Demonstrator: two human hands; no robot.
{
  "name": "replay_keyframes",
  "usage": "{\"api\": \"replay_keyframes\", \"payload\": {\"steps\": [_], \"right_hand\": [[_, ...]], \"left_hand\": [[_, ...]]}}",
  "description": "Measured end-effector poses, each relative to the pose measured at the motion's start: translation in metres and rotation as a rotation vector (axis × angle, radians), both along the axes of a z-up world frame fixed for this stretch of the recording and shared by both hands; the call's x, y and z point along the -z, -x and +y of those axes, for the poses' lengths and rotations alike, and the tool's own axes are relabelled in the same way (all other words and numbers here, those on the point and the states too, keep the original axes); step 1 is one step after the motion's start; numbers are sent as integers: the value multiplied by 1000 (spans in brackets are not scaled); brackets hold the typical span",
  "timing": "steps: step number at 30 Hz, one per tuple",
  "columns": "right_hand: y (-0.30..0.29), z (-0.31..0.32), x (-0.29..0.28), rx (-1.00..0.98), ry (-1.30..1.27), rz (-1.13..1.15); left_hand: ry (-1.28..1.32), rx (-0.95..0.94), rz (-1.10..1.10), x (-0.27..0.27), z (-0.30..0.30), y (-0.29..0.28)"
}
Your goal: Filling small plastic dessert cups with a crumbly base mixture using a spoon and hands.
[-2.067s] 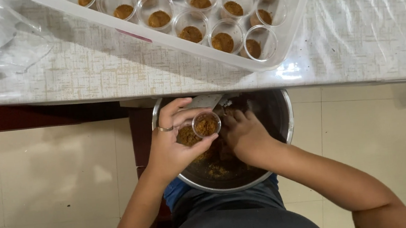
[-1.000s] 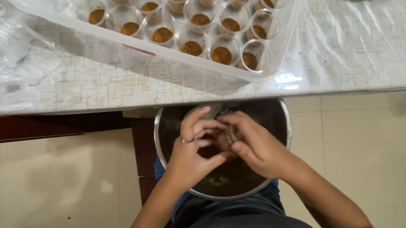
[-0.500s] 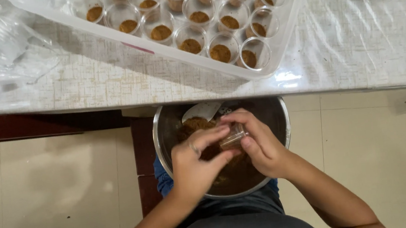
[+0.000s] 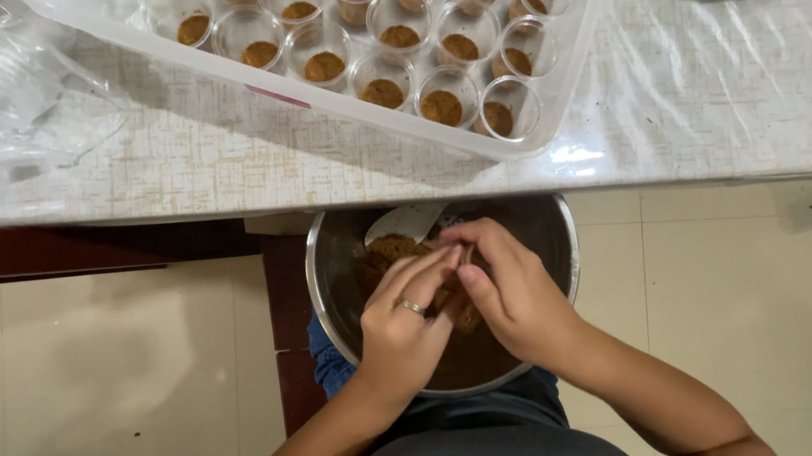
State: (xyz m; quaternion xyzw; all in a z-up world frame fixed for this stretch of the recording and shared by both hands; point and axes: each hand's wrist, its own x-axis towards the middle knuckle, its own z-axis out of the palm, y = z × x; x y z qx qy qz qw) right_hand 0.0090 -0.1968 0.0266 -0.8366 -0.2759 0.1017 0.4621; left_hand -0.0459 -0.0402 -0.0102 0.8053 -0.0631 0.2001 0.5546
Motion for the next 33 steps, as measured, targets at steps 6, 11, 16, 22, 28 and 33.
{"api": "replay_keyframes", "payload": {"steps": [6,11,16,22,28,33], "right_hand": [[-19,-12,-2,252,31,123],[-15,-25,-32,292,71,211],[-2,-33,-6,-34,403,-26],[-7,-44,-19,-83,291,129],[-4,-48,-16,-77,210,21],[-1,-43,-13,-145,262,43]], "left_hand": [[19,5,132,-1,5,0],[400,120,254,15,15,-1],[524,244,89,8,34,-1],[61,285,60,-54,89,-26],[-233,63,27,-129,140,-95],[-310,77,-80,-152,173,-179]]}}
